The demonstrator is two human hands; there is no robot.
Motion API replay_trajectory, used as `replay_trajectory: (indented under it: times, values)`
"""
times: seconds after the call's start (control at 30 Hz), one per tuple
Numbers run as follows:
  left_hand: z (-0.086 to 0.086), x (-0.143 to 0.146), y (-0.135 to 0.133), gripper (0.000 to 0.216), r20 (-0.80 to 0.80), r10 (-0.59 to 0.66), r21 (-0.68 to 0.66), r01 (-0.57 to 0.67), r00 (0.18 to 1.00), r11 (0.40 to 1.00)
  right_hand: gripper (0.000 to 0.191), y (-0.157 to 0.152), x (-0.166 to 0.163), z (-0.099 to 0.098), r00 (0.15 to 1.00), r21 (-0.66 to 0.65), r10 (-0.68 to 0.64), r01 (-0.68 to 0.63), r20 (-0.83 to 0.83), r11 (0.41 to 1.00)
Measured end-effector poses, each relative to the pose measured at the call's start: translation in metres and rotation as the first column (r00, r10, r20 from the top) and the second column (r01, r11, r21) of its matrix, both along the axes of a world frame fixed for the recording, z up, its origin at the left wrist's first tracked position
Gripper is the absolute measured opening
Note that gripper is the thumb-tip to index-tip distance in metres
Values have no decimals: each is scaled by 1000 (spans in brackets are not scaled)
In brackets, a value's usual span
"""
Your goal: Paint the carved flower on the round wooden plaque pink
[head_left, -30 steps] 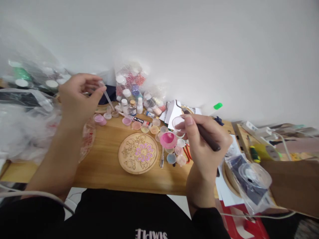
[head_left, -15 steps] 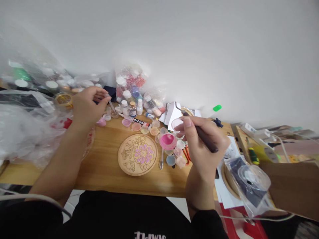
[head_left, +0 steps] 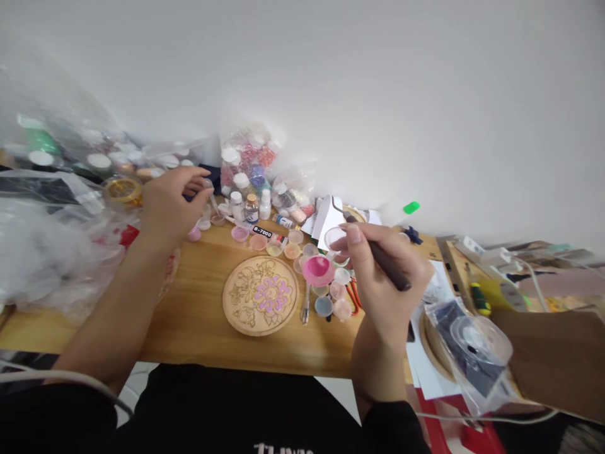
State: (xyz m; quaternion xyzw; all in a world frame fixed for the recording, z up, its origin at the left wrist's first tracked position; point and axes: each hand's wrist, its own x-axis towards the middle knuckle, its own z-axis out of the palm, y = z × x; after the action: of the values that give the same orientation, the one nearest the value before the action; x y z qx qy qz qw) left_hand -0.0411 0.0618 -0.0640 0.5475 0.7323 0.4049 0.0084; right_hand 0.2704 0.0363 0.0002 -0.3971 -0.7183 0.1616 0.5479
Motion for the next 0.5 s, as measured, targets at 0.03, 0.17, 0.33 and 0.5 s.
replay_trajectory:
  times: [0.03, 0.17, 0.33, 0.5]
  values:
    - [-2, -1, 0, 39, -21, -1, 2, 1, 1000, 1000, 14, 0, 0, 0, 1000, -2, 3, -3, 1, 1000]
    - [-5, -6, -1, 35, -81, 27, 27, -25, 996, 999, 16, 1, 0, 0, 1000, -20, -8, 8, 17, 1000]
    - [10, -2, -13, 43, -80, 35, 159, -22, 996, 987, 15, 3, 1, -2, 1000, -31, 10, -10, 2, 999]
    - [37, 15, -46, 48, 47, 52, 315, -64, 998, 947, 17, 5, 1, -4, 1000, -18, 2, -2, 6, 1000]
